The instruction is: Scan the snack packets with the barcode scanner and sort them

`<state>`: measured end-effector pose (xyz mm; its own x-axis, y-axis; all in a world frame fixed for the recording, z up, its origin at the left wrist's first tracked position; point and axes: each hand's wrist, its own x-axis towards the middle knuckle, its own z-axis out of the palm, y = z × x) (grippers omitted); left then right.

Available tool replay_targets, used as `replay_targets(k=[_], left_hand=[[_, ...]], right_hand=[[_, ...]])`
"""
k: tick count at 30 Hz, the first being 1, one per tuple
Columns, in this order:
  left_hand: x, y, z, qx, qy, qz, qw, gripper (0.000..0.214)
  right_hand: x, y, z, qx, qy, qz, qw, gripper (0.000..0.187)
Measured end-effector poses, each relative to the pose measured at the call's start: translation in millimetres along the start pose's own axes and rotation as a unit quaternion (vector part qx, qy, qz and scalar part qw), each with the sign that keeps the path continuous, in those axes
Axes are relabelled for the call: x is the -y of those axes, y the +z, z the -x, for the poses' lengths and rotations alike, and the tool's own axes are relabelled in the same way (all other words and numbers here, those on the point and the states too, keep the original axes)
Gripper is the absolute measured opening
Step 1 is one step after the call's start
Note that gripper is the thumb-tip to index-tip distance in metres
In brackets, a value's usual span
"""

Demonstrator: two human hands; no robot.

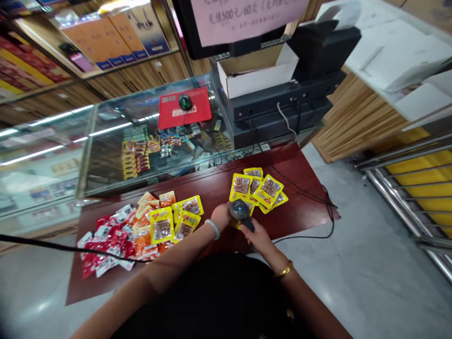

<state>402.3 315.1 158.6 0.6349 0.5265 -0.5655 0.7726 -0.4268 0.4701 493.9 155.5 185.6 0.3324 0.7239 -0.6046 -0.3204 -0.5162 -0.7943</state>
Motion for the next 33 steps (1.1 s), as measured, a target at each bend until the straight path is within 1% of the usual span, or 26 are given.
replay_targets(k=[2, 4, 6, 9, 11, 12, 14, 16, 18, 20, 23, 25, 28, 31, 33], left_hand=[[7, -7.7, 2, -0.020, -0.012, -0.016, 1.000, 0.027], [24, -22.8, 9, -0.075, -0.033, -0.054, 0.995, 0.028], [52, -44.4, 17, -0.137, -0.067, -0.108, 0.982, 0.029], [97, -77.9, 27, -0.190, -0.170, -0.199, 0.946, 0.037], [120, -93.4, 28, -0.158, -0.212, -0.218, 0.940, 0.047], [127, -98.4, 27, -0.138, -0.213, -0.223, 0.941, 0.049], [134, -103.7, 23, -0.106, -0.184, -0.228, 0.950, 0.048], [133, -105.3, 18, -0.095, -0.159, -0.221, 0.958, 0.044], [127, -105.2, 13, -0.098, -0.156, -0.184, 0.966, 0.042], [117, -103.8, 8, -0.106, -0.151, -0.124, 0.975, 0.042], [96, -97.6, 1, -0.124, -0.113, -0.029, 0.985, 0.040], [80, -90.3, -5, -0.125, -0.088, 0.011, 0.988, 0.038], [59, -76.3, -14, -0.119, -0.044, 0.040, 0.991, 0.033], [49, -61.6, -22, -0.112, -0.021, 0.072, 0.991, 0.030], [45, -51.2, -26, -0.102, -0.030, 0.102, 0.989, 0.029]], right_hand=[[4, 5, -3, 0.012, 0.008, 0.010, 1.000, 0.062], [10, 9, -4, 0.017, 0.013, 0.021, 1.000, 0.061], [15, 12, -5, 0.021, 0.013, 0.030, 0.999, 0.062], [19, 17, -8, 0.032, 0.008, 0.036, 0.999, 0.062], [18, 20, -9, 0.038, 0.004, 0.036, 0.999, 0.062], [17, 22, -10, 0.041, 0.002, 0.036, 0.999, 0.062], [15, 24, -10, 0.048, -0.003, 0.036, 0.998, 0.062], [14, 25, -10, 0.055, -0.006, 0.036, 0.998, 0.061], [14, 25, -9, 0.058, -0.010, 0.039, 0.997, 0.059], [15, 25, -7, 0.060, -0.015, 0.043, 0.997, 0.056], [18, 24, -5, 0.056, -0.019, 0.039, 0.997, 0.056], [19, 23, -4, 0.052, -0.024, 0.034, 0.998, 0.057], [19, 19, -5, 0.042, -0.037, 0.025, 0.998, 0.055], [14, 13, -4, 0.027, -0.044, 0.011, 0.999, 0.054], [9, 8, -3, 0.016, -0.040, 0.006, 0.999, 0.055]])
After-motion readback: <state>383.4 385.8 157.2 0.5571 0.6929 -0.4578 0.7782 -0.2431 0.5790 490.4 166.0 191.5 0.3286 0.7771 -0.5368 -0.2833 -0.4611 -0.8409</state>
